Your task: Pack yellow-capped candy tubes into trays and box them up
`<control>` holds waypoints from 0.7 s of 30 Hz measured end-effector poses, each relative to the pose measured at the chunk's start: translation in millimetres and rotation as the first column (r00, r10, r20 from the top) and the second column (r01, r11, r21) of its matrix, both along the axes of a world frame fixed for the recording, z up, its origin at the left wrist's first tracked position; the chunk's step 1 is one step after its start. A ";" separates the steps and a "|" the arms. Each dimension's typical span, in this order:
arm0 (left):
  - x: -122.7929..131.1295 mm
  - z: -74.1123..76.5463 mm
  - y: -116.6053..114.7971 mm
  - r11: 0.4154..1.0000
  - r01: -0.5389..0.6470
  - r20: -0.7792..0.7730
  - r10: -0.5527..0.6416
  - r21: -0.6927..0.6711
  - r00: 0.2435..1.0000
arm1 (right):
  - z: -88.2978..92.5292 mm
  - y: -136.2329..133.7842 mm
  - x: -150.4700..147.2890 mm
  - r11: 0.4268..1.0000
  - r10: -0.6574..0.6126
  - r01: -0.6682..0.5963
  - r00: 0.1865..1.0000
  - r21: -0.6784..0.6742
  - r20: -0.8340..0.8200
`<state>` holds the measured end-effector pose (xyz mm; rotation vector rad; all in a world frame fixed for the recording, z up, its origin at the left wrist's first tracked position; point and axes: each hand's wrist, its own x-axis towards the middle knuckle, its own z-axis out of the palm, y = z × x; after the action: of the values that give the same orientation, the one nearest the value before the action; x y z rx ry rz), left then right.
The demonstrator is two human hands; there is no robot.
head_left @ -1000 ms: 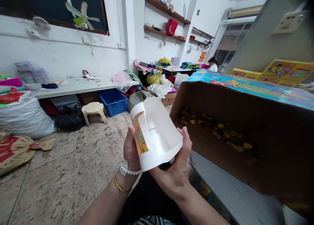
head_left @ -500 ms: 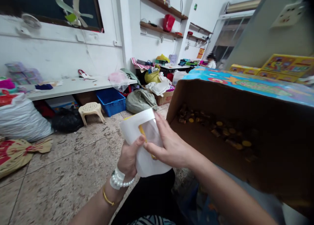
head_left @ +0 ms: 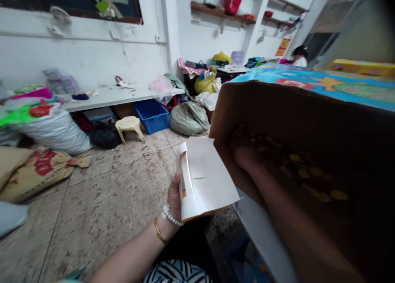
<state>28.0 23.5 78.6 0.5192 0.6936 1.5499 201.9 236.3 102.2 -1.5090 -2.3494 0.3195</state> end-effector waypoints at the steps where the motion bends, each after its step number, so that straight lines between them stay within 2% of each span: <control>1: 1.1 0.8 2.3 1.000 -0.008 0.024 0.008 -0.017 1.000 | -7.6 -1.1 1.2 1.000 0.009 -0.009 1.000 -0.007 0.007; 3: -1.4 2.5 5.0 0.999 -0.025 0.073 0.028 -0.042 0.997 | -15.6 -1.4 5.4 0.999 0.031 -0.031 1.000 -0.027 -0.007; 6: -7.2 1.4 4.4 0.997 -0.043 0.089 0.050 -0.071 0.995 | -11.6 10.9 14.6 0.995 0.071 -0.078 0.992 -0.064 -0.105; 9: -5.0 -5.3 -0.4 0.995 0.023 0.176 -0.006 -0.094 0.984 | 5.6 20.6 22.7 0.980 0.135 -0.170 0.952 -0.108 -0.275; 11: 0.1 -11.5 -4.3 0.991 0.092 0.238 -0.067 -0.095 0.969 | 22.8 12.9 26.4 0.945 0.199 -0.283 0.894 -0.162 -0.402; 13: 5.4 -16.6 -7.6 0.986 0.136 0.284 -0.104 -0.094 0.953 | 41.0 -5.8 27.9 0.869 0.266 -0.442 0.798 -0.223 -0.541; 16: 9.2 -16.3 -11.5 0.985 0.134 0.307 -0.095 -0.108 0.947 | 61.4 -37.1 26.4 0.718 0.334 -0.653 0.629 -0.243 -0.702; 19: 7.4 -3.3 -17.5 0.987 0.111 0.279 -0.074 -0.119 0.957 | 67.7 -50.8 22.9 0.577 0.405 -0.770 0.560 -0.273 -0.723; 21: 6.3 9.8 -23.1 0.987 0.121 0.264 -0.091 -0.102 0.960 | 67.0 -50.5 20.5 0.535 0.476 -0.802 0.547 -0.267 -0.689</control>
<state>34.3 0.4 88.4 0.2553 0.5424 1.4344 222.3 185.8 169.2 -0.3945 -2.2983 1.5466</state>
